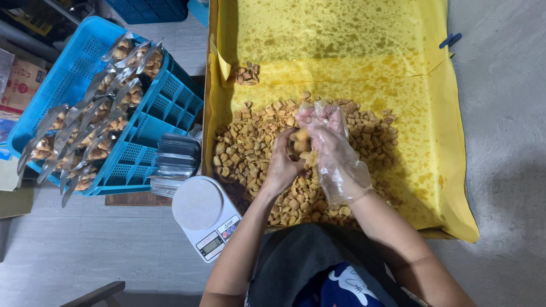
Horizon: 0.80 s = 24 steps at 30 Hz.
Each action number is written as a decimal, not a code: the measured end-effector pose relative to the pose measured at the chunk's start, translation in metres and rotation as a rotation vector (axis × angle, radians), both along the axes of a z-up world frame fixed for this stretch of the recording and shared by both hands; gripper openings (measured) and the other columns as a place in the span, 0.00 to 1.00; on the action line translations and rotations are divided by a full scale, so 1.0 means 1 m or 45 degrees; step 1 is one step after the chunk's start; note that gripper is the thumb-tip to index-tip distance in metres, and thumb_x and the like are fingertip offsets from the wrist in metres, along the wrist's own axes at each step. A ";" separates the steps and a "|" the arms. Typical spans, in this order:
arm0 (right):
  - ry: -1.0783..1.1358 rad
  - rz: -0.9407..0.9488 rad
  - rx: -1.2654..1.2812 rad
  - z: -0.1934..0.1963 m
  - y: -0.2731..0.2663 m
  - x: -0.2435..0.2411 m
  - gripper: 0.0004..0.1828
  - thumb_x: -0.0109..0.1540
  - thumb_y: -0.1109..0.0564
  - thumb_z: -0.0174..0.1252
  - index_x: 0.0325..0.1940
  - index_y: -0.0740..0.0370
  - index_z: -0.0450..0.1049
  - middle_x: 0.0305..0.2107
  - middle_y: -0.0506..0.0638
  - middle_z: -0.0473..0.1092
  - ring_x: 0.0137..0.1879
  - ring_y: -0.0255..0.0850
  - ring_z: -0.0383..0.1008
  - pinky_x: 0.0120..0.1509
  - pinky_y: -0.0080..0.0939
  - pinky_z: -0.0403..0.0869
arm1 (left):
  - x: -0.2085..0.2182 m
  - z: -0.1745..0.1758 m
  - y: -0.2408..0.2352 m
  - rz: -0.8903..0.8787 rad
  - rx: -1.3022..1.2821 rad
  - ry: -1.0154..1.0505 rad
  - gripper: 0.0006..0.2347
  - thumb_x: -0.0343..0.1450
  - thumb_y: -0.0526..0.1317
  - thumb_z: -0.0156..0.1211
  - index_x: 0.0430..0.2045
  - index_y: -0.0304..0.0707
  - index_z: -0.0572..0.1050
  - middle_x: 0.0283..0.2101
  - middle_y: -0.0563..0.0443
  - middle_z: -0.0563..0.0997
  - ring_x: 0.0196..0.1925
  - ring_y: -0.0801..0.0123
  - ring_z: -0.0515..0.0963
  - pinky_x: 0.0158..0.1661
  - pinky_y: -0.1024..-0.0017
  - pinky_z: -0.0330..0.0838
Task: The person packages pieces of fried food by scooping them from a large tray into plastic pouches, weighing each pouch on a digital scale, and placing the filled pouches into a blue crate.
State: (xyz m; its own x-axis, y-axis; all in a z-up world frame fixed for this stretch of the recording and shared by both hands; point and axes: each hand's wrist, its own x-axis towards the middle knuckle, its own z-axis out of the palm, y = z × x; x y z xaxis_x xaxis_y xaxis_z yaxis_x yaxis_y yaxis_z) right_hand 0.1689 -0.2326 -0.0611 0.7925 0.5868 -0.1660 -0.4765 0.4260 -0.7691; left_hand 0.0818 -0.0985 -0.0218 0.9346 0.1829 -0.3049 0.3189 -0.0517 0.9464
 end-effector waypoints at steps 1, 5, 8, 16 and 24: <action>-0.076 -0.048 -0.008 0.003 0.004 -0.001 0.21 0.66 0.54 0.60 0.56 0.74 0.71 0.51 0.59 0.75 0.56 0.42 0.75 0.63 0.38 0.73 | 0.000 0.003 0.000 0.002 -0.029 0.011 0.36 0.56 0.20 0.58 0.64 0.33 0.58 0.63 0.39 0.61 0.53 0.53 0.78 0.31 0.71 0.84; -0.229 -0.162 0.378 0.031 -0.004 0.001 0.09 0.67 0.57 0.65 0.49 0.55 0.73 0.45 0.58 0.74 0.57 0.49 0.78 0.78 0.49 0.74 | -0.002 0.008 0.001 -0.029 0.012 -0.068 0.35 0.58 0.21 0.59 0.64 0.33 0.59 0.63 0.37 0.61 0.49 0.55 0.78 0.31 0.73 0.86; -0.010 -0.227 0.606 0.019 -0.050 0.017 0.08 0.70 0.54 0.66 0.50 0.56 0.75 0.49 0.60 0.74 0.59 0.48 0.75 0.73 0.44 0.69 | -0.003 0.015 0.005 -0.002 -0.089 0.036 0.30 0.63 0.24 0.57 0.64 0.35 0.62 0.60 0.37 0.67 0.35 0.57 0.84 0.27 0.75 0.86; 0.158 -0.085 -1.347 -0.100 -0.248 0.033 0.26 0.69 0.56 0.52 0.72 0.63 0.65 0.61 0.74 0.65 0.65 0.72 0.65 0.69 0.68 0.66 | -0.040 0.078 0.025 -0.263 0.427 -0.223 0.17 0.72 0.31 0.60 0.56 0.31 0.70 0.64 0.36 0.68 0.31 0.69 0.85 0.24 0.77 0.81; 0.292 0.479 -1.952 -0.131 -0.233 -0.027 0.21 0.72 0.44 0.47 0.48 0.65 0.74 0.30 0.53 0.69 0.29 0.39 0.66 0.41 0.41 0.70 | -0.021 0.061 0.047 -0.211 0.429 0.109 0.23 0.67 0.27 0.56 0.60 0.28 0.66 0.66 0.40 0.66 0.29 0.65 0.84 0.27 0.74 0.83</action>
State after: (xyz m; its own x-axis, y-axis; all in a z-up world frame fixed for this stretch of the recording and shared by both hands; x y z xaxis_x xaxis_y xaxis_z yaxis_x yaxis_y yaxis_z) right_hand 0.1423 -0.4654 -0.1919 0.5239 -0.0926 -0.8467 -0.5320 -0.8119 -0.2404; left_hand 0.0607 -0.0516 0.0395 0.9338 0.1345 -0.3317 0.3571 -0.4131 0.8378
